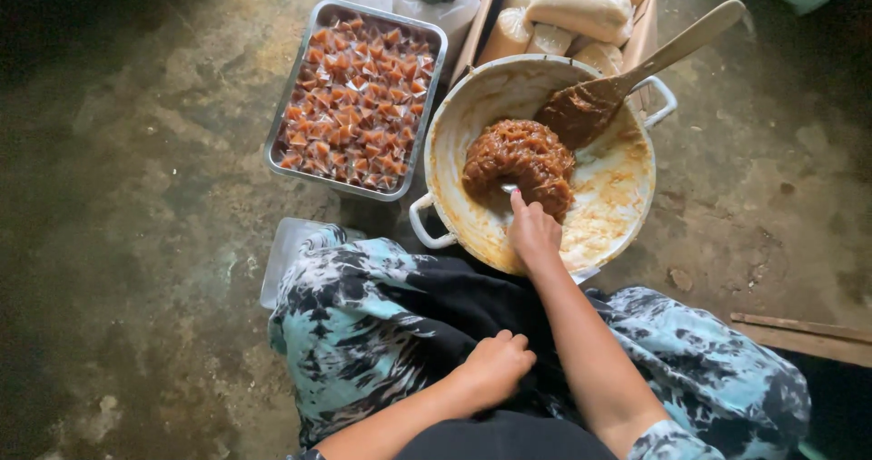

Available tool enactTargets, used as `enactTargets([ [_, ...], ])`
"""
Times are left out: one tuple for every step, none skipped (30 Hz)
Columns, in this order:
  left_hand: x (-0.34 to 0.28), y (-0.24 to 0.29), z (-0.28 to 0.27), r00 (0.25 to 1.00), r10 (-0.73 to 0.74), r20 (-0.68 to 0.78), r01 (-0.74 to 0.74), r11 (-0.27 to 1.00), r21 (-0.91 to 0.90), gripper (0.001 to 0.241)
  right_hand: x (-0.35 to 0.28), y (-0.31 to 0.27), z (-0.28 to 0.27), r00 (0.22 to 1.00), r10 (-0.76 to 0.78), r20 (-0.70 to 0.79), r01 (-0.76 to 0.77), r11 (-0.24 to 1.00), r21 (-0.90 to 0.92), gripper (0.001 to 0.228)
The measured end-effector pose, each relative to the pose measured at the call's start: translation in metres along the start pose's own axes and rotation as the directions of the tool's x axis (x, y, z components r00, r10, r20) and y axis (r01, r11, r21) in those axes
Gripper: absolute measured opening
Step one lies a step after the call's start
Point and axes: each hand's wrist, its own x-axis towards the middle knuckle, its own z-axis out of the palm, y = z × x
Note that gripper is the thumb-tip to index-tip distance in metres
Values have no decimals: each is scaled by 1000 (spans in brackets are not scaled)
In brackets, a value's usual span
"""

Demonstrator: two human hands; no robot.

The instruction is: Filling small wrappers with a brown paste filling using a spoon

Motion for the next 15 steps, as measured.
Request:
enactTargets([
  [3,0,0,1000,3,-3,-3,1000,4,23,-1,2,-1,1000,0,-5,0,1000,0,67],
  [3,-1,0,999,-4,35,4,1000,-6,24,-2,2,1,1000,-4,22,4,1000,-14,67],
  [3,-1,1,997,-10,73,11,1000,-15,24,-5,2,2,999,-7,48,8,1000,-29,67],
  [3,-1,1,997,-10,71,11,1000,-14,24,-6,3,3,999,-8,46,9,1000,-29,67],
  [3,-1,1,996,-24,85,28,999,-42,24,-8,5,4,999,-13,39,14,1000,-18,66],
  [6,-2,-1,995,-34,98,40,997,-66,24,-8,6,2,1000,-16,26,16,1000,-5,66],
  [5,1,-7,995,-30,94,36,997,-61,24,-12,5,-7,1000,-15,19,15,1000,-5,66],
  [7,3,-14,988,-55,145,68,994,-91,28,-13,4,-16,999,-2,53,2,1000,1,66],
  [8,4,-20,977,-77,197,102,988,-118,31,-15,3,-25,996,11,88,-12,1000,6,67],
  [7,4,-14,978,-77,196,102,988,-120,31,-9,6,-16,996,11,88,-12,1000,4,67],
  [6,2,-9,994,-27,104,37,995,-94,22,-3,8,-8,998,2,60,-2,1000,-10,69],
  [4,1,-3,1000,25,15,-24,998,-64,13,2,10,3,999,-7,36,8,1000,-24,71],
  [7,0,-4,1000,24,18,-22,997,-68,13,-2,11,0,999,-6,41,7,1000,-25,71],
  [7,0,-4,1000,14,3,-14,997,-79,9,-8,11,-2,998,-16,60,17,1000,-23,70],
  [7,1,-4,1000,4,-11,-5,996,-90,9,-13,11,-3,997,-25,79,26,999,-21,68],
])
